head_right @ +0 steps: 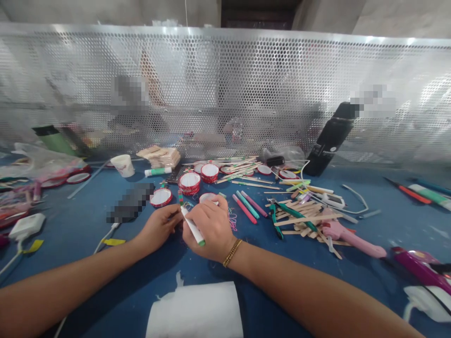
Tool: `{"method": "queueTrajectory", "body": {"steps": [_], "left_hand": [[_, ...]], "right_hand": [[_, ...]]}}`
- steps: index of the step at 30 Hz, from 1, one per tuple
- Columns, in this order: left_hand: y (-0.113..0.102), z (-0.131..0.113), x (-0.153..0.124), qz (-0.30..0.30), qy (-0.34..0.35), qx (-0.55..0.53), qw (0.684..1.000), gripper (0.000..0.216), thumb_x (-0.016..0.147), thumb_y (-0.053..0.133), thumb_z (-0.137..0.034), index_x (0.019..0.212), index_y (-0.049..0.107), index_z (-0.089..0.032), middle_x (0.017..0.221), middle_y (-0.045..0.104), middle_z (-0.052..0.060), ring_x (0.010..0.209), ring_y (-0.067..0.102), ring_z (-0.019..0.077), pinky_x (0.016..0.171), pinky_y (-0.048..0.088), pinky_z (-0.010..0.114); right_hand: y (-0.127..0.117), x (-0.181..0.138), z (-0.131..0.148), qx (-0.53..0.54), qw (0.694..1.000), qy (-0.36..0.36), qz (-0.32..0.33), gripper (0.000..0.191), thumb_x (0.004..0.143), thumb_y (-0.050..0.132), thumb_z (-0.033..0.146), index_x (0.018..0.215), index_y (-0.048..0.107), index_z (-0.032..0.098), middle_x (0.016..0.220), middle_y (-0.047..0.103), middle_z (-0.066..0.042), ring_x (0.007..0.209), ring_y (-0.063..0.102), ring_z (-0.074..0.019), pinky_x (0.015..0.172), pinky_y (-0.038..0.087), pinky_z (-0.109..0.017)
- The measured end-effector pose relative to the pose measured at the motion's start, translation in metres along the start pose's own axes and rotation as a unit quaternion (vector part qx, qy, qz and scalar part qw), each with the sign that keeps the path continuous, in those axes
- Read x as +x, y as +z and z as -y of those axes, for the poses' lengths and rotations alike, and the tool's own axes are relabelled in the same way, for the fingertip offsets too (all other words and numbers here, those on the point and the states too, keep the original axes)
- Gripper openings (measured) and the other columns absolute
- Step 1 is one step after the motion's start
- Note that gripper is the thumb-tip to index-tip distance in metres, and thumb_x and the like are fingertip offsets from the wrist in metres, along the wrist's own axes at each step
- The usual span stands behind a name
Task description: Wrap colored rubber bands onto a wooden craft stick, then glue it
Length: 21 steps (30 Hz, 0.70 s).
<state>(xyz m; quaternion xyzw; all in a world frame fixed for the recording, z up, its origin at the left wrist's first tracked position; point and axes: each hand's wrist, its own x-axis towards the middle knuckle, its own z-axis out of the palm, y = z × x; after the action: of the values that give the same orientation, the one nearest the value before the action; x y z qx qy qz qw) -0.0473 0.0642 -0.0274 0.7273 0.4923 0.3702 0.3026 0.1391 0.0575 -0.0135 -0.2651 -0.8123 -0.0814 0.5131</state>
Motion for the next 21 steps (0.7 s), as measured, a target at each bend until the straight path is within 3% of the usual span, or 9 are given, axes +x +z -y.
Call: {"method": "queueTrajectory", "body": {"steps": [7, 21], "left_hand": [[0.0003, -0.0028, -0.0008, 0.022, 0.008, 0.002, 1.000, 0.027, 0.094, 0.048, -0.030, 0.073, 0.058, -0.017, 0.066, 0.055, -0.004, 0.063, 0.049, 0.0114, 0.060, 0.038, 0.022], [0.0010, -0.0029, -0.0034, 0.008, 0.016, 0.028, 0.999, 0.024, 0.092, 0.050, -0.025, 0.070, 0.058, -0.018, 0.065, 0.057, -0.004, 0.062, 0.050, 0.0113, 0.061, 0.039, 0.022]], "right_hand": [[0.0018, -0.0032, -0.0062, -0.021, 1.000, -0.010, 0.003, 0.006, 0.084, 0.055, 0.018, 0.080, 0.051, 0.021, 0.071, 0.065, 0.001, 0.070, 0.060, -0.0148, 0.087, 0.033, -0.040], [-0.0016, -0.0051, -0.0043, -0.026, 0.999, -0.031, 0.033, 0.007, 0.088, 0.055, 0.019, 0.081, 0.053, 0.020, 0.074, 0.067, 0.001, 0.073, 0.061, -0.0147, 0.090, 0.033, -0.040]]}}
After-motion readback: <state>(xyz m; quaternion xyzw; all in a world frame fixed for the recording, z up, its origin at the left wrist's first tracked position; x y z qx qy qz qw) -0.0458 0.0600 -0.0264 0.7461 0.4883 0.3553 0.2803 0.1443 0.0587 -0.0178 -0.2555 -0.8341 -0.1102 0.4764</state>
